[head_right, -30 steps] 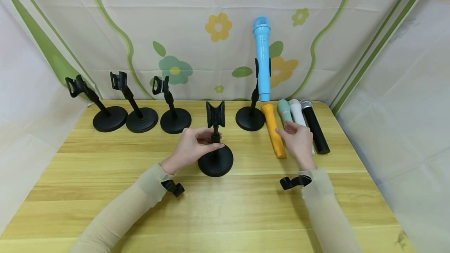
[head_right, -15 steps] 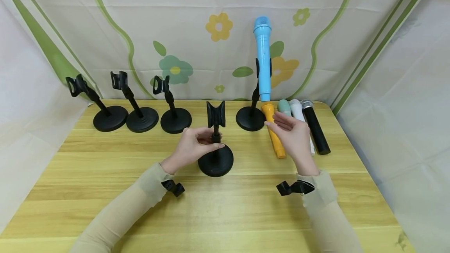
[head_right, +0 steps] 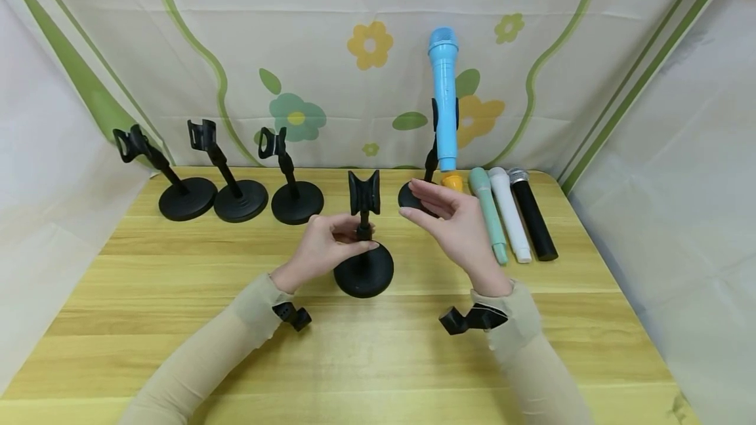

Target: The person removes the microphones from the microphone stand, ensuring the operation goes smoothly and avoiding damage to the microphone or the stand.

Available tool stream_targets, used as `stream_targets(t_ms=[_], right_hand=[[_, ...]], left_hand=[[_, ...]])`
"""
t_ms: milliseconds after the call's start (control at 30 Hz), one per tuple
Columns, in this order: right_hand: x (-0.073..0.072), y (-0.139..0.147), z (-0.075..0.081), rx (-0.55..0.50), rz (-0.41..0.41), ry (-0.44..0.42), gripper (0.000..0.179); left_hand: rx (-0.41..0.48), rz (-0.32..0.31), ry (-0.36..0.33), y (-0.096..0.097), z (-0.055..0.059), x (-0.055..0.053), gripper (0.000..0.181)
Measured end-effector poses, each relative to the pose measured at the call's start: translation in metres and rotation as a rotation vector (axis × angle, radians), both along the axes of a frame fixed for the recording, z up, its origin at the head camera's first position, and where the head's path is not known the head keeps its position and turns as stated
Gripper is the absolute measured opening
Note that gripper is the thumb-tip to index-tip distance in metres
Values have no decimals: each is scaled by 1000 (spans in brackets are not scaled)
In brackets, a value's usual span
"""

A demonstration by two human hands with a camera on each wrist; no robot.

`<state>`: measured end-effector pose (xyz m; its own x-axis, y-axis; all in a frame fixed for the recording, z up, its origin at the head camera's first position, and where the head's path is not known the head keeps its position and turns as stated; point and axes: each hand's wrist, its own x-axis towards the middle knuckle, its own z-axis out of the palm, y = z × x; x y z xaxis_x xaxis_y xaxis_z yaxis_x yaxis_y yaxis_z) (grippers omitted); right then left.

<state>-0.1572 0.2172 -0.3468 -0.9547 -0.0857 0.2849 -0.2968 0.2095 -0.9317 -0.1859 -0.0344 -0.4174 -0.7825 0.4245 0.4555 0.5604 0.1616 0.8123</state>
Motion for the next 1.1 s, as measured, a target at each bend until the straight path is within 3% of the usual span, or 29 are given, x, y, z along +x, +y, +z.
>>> stream_targets(t_ms=[167, 333, 1100], right_hand=[[1, -19, 5, -29, 113, 19, 49], [-1, -36, 6, -41, 167, 29, 45], [-9, -51, 4, 10, 140, 111, 19]], left_hand=[[6, -3, -5, -1, 0, 0, 24], [19, -18, -3, -1, -1, 0, 22], [16, -3, -25, -1, -1, -1, 27]])
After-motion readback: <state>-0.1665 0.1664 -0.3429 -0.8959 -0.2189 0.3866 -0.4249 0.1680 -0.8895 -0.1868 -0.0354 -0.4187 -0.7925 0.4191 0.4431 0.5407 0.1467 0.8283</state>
